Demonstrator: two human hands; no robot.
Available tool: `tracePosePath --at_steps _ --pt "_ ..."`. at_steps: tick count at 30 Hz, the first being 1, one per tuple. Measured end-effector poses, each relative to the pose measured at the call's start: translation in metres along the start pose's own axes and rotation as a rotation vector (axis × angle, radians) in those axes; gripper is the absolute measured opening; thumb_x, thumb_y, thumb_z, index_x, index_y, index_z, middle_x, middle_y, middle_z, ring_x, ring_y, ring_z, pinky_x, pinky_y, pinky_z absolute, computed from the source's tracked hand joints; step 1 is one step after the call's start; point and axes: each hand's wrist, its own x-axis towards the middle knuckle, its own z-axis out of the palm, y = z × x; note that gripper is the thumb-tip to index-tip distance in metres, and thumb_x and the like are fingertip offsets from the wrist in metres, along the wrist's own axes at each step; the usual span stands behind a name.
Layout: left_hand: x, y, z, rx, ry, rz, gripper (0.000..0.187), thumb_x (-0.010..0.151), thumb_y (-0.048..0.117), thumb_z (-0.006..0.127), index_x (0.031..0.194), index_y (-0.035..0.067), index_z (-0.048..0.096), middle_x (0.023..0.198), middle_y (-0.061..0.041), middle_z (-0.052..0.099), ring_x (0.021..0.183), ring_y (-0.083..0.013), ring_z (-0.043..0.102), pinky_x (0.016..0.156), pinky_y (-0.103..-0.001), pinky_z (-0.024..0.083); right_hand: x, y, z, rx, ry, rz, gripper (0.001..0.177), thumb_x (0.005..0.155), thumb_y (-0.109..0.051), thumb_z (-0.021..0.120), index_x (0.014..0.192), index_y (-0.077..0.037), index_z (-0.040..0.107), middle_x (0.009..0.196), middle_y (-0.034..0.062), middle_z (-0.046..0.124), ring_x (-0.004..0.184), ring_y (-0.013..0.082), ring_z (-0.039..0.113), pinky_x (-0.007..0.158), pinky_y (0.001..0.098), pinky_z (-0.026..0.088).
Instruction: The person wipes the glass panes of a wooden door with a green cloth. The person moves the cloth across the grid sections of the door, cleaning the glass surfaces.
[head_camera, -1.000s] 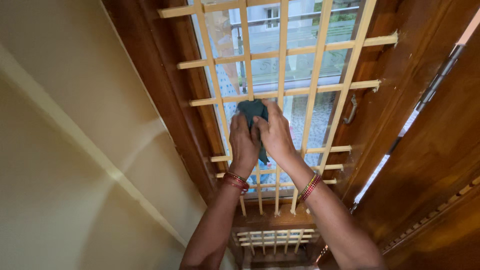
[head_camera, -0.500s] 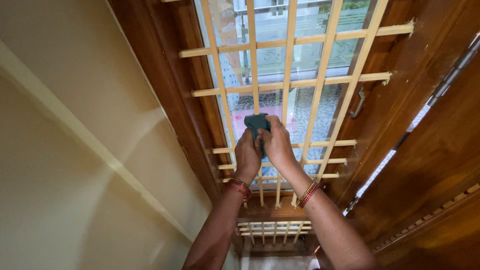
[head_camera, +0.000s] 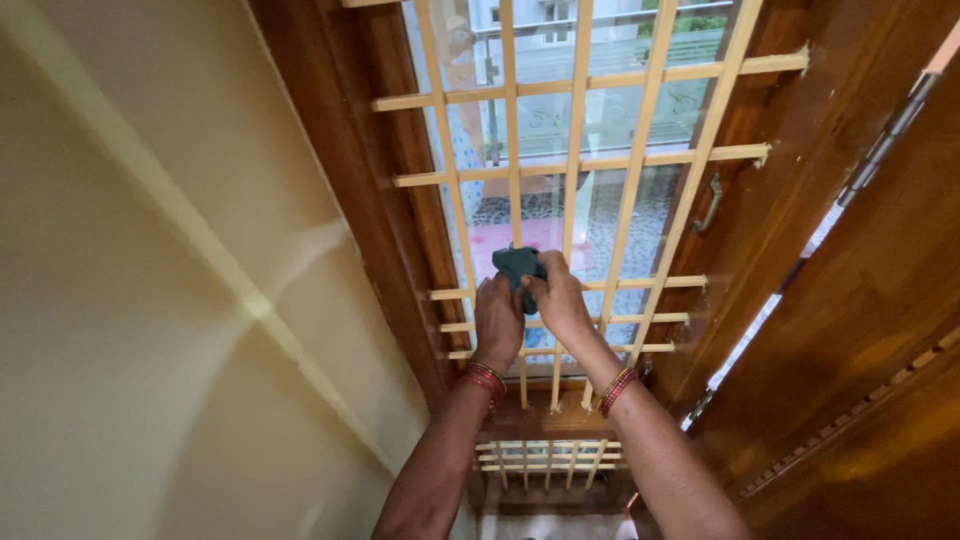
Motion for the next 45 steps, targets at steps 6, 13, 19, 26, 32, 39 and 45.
tracePosePath --at_steps 6,13,19,26,32,39,45 --pt "-0.035 0.003 -0.009 -0.16 0.17 -0.082 0.042 0.097 0.013 0.062 0.131 -0.009 0.049 0.113 -0.033 0.06 0.107 -0.0496 0.059 0.091 -0.054 0.047 -0.017 -0.015 -0.003 0.043 0.049 -0.048 0.008 0.093 -0.004 0.062 0.099 0.0 0.058 0.083 0.021 0.068 0.076 0.0367 0.072 0.067 0.0437 0.054" --pt "-0.017 0.016 -0.062 -0.107 0.268 -0.263 0.041 0.101 0.023 0.06 0.128 -0.005 0.049 0.114 -0.031 0.059 0.11 -0.0489 0.057 0.095 -0.055 0.043 -0.016 -0.079 -0.002 0.048 0.098 -0.336 0.006 0.092 0.003 0.059 0.095 0.0 0.064 0.092 0.0184 0.069 0.088 0.0362 0.07 0.078 0.0437 0.054" --pt "0.069 0.023 -0.087 0.241 0.409 0.16 0.042 0.096 0.02 0.062 0.124 -0.009 0.05 0.132 -0.038 0.054 0.121 -0.0526 0.05 0.106 -0.057 0.036 0.045 -0.121 0.017 0.034 0.147 -0.434 0.031 0.088 -0.003 0.07 0.116 0.004 0.057 0.104 0.031 0.063 0.097 0.0496 0.06 0.082 0.051 0.049" --pt "0.065 0.007 -0.059 -0.098 0.345 -0.102 0.037 0.101 0.017 0.058 0.128 -0.01 0.057 0.122 -0.033 0.062 0.114 -0.0484 0.059 0.098 -0.051 0.048 0.051 -0.09 0.039 0.033 0.113 -0.316 0.027 0.088 -0.003 0.066 0.113 0.003 0.061 0.102 0.0304 0.067 0.099 0.05 0.064 0.085 0.053 0.051" --pt "0.035 0.008 -0.075 0.182 0.09 -0.209 0.031 0.096 0.018 0.062 0.114 -0.007 0.063 0.125 -0.031 0.061 0.118 -0.047 0.057 0.098 -0.053 0.046 0.035 -0.071 0.039 -0.003 -0.032 -0.187 0.021 0.086 -0.004 0.066 0.105 0.004 0.061 0.098 0.0318 0.067 0.099 0.0519 0.063 0.081 0.0539 0.051" --pt "0.07 0.017 -0.075 0.052 0.229 -0.044 0.036 0.1 0.005 0.053 0.133 -0.01 0.055 0.136 -0.03 0.055 0.126 -0.0426 0.055 0.106 -0.047 0.047 0.059 -0.099 0.034 0.033 0.082 -0.395 0.029 0.088 -0.001 0.063 0.115 0.008 0.055 0.105 0.0342 0.065 0.1 0.0563 0.06 0.082 0.0563 0.049" --pt "0.061 0.003 -0.065 -0.17 0.229 -0.03 0.034 0.102 0.004 0.049 0.134 -0.005 0.055 0.138 -0.027 0.058 0.128 -0.0416 0.057 0.107 -0.045 0.045 0.057 -0.09 0.046 -0.052 -0.005 -0.251 0.027 0.088 -0.002 0.059 0.114 0.005 0.058 0.105 0.0324 0.066 0.1 0.0519 0.064 0.086 0.0544 0.053"
